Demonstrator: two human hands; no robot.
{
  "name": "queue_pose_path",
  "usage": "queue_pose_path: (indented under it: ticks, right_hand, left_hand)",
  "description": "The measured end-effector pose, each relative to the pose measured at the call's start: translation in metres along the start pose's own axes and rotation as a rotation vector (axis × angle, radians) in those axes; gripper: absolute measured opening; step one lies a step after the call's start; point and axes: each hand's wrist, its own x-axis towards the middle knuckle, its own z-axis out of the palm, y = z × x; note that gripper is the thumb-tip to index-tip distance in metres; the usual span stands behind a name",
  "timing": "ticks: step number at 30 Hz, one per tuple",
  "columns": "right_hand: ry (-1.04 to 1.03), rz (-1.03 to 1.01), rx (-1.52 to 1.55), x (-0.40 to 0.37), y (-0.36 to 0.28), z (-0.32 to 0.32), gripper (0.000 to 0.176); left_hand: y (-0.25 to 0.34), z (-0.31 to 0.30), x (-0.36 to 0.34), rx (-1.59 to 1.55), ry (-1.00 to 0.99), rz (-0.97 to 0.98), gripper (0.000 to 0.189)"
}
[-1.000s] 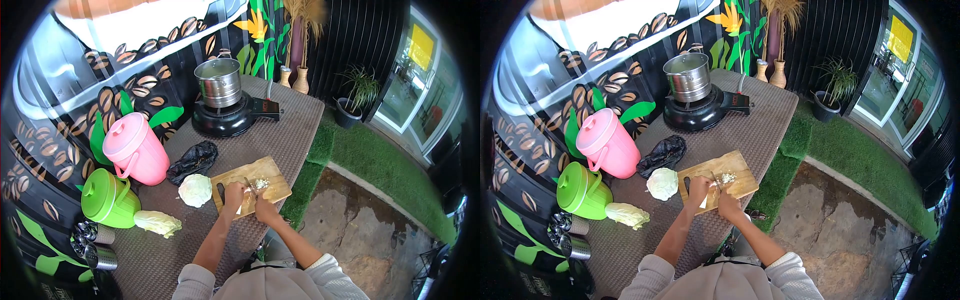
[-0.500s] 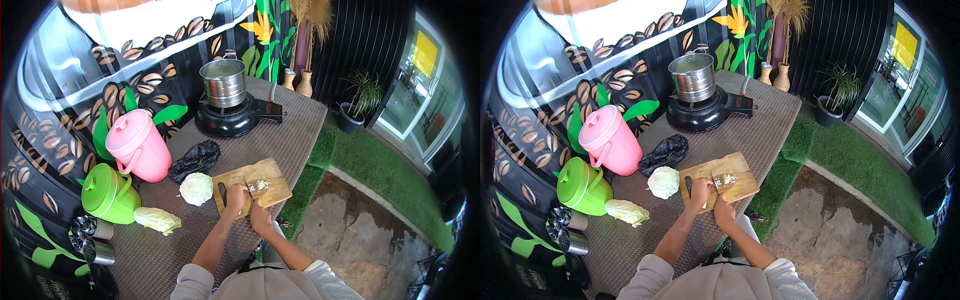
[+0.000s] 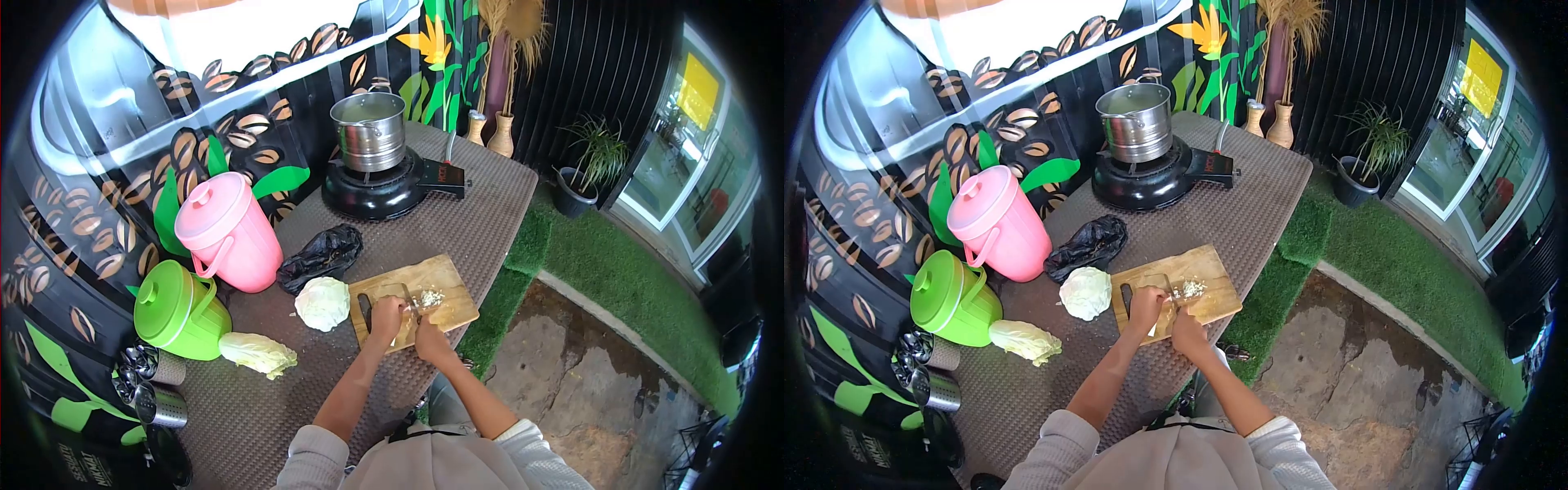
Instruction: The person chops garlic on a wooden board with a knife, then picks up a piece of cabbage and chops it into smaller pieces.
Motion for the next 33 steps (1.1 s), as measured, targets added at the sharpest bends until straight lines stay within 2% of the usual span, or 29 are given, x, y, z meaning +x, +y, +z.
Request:
queue_pose_path:
  ticks: [2, 4, 7, 11, 13, 17, 20, 22, 25, 28, 31, 33]
  right_hand:
    - [-0.076, -0.001, -0.011, 0.003, 0.002, -0.002, 0.029]
    - [-0.016, 0.055, -0.003, -0.002, -0.001, 0.005, 0.029]
    - [0.074, 0.118, -0.026, -0.005, -0.008, 0.017, 0.029]
    - [0.032, 0.057, -0.054, 0.006, 0.000, 0.009, 0.031]
    - [-0.026, 0.013, -0.060, 0.009, 0.005, 0.003, 0.033]
    - [-0.003, 0.064, -0.067, -0.004, 0.007, 0.017, 0.033]
    - [0.126, 0.098, -0.098, -0.009, 0.000, 0.021, 0.031]
    - [0.007, 0.067, -0.046, 0.002, 0.000, 0.010, 0.033]
    - [-0.049, 0.005, -0.104, 0.011, 0.004, -0.003, 0.035]
    - [-0.031, -0.008, -0.064, 0.006, 0.007, 0.004, 0.034]
    - [0.090, 0.083, -0.082, -0.008, 0.000, 0.022, 0.029]
    - [0.058, 0.071, -0.091, -0.002, -0.001, 0.017, 0.029]
  left_hand:
    - [-0.003, 0.002, 0.000, -0.002, 0.023, 0.026, 0.008]
    - [-0.001, 0.000, -0.002, -0.065, -0.003, -0.044, 0.008]
    - [0.001, 0.000, -0.004, -0.053, 0.056, -0.003, 0.009]
    - [-0.012, 0.004, -0.005, 0.029, -0.008, 0.078, 0.012]
    - [-0.015, 0.002, -0.005, -0.072, -0.042, 0.108, 0.008]
    - [-0.010, -0.008, -0.005, -0.081, -0.054, 0.138, 0.007]
    - [-0.007, -0.008, -0.002, -0.103, -0.027, 0.084, 0.007]
    - [-0.002, -0.014, -0.004, -0.120, -0.017, 0.058, 0.016]
    - [-0.009, -0.006, -0.001, -0.169, 0.007, 0.003, 0.015]
    - [-0.016, 0.001, 0.002, -0.057, 0.023, 0.016, 0.012]
    - [-0.019, 0.001, -0.001, -0.124, 0.045, 0.040, 0.011]
    - [-0.020, -0.001, -0.001, -0.128, 0.042, 0.101, 0.011]
